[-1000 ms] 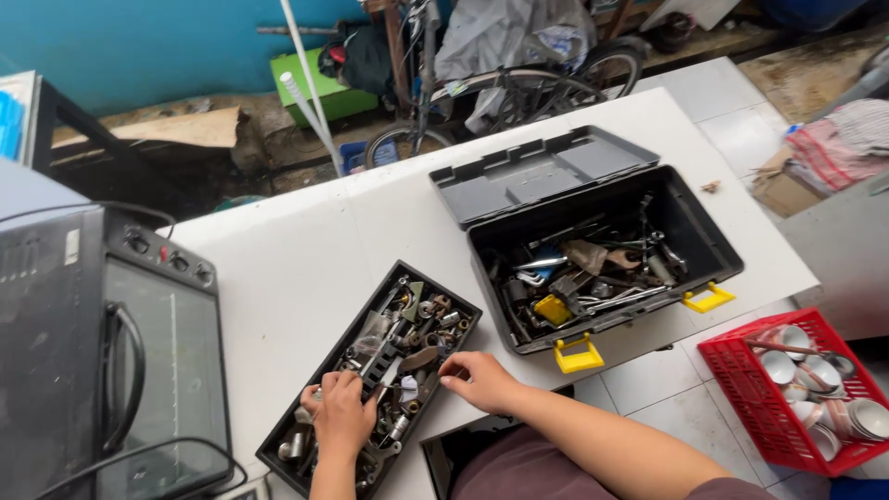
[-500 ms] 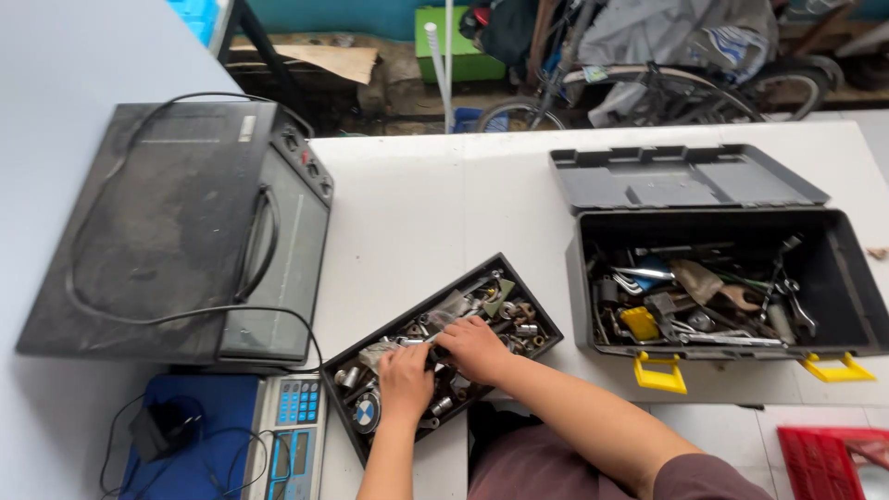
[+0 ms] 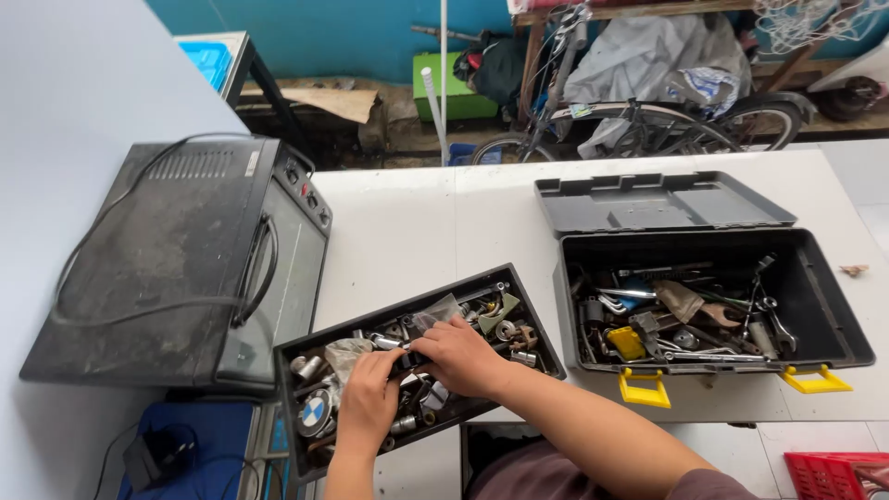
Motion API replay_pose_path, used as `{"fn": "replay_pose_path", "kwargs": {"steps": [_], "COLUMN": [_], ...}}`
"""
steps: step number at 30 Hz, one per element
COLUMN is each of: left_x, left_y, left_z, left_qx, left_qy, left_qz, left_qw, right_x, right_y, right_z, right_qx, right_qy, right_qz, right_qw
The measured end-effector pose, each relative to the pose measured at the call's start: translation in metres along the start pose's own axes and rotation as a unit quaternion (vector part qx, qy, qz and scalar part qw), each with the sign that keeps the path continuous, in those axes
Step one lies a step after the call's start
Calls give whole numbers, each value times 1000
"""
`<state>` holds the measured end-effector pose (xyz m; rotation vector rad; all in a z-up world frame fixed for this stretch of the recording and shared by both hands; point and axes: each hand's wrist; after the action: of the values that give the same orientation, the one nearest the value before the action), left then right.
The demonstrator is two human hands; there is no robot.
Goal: Sort various mechanical parts and tools into a toolbox and then close the lid
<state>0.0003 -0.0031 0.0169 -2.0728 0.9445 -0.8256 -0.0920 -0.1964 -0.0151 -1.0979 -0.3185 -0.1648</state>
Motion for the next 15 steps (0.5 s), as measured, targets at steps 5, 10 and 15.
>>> {"fn": "replay_pose_path", "kwargs": {"steps": [5, 10, 15], "left_x": [33, 65, 95], "left_y": [-19, -1, 45], "left_z": [-49, -96, -150], "left_qx": [8, -13, -54], "left_qy": [53, 109, 156], "left_qz": [-21, -14, 6], "left_qw": [998, 994, 986], "right_x": [-4, -39, -97], "right_y": [-66, -114, -168], "right_z": [-4, -31, -61], "right_qx": [2, -5, 0], "right_qy": [7, 31, 95], "right_qz": [-23, -33, -27], "right_qw": [1000, 999, 995]}}
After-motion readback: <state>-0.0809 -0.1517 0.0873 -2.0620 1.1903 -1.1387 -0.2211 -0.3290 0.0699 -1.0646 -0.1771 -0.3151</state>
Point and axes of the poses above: each hand's wrist, its own x-axis towards the middle knuckle, its own y-axis out of the palm, z = x × y, and after that the axes turned 1 degree about y, right-handed
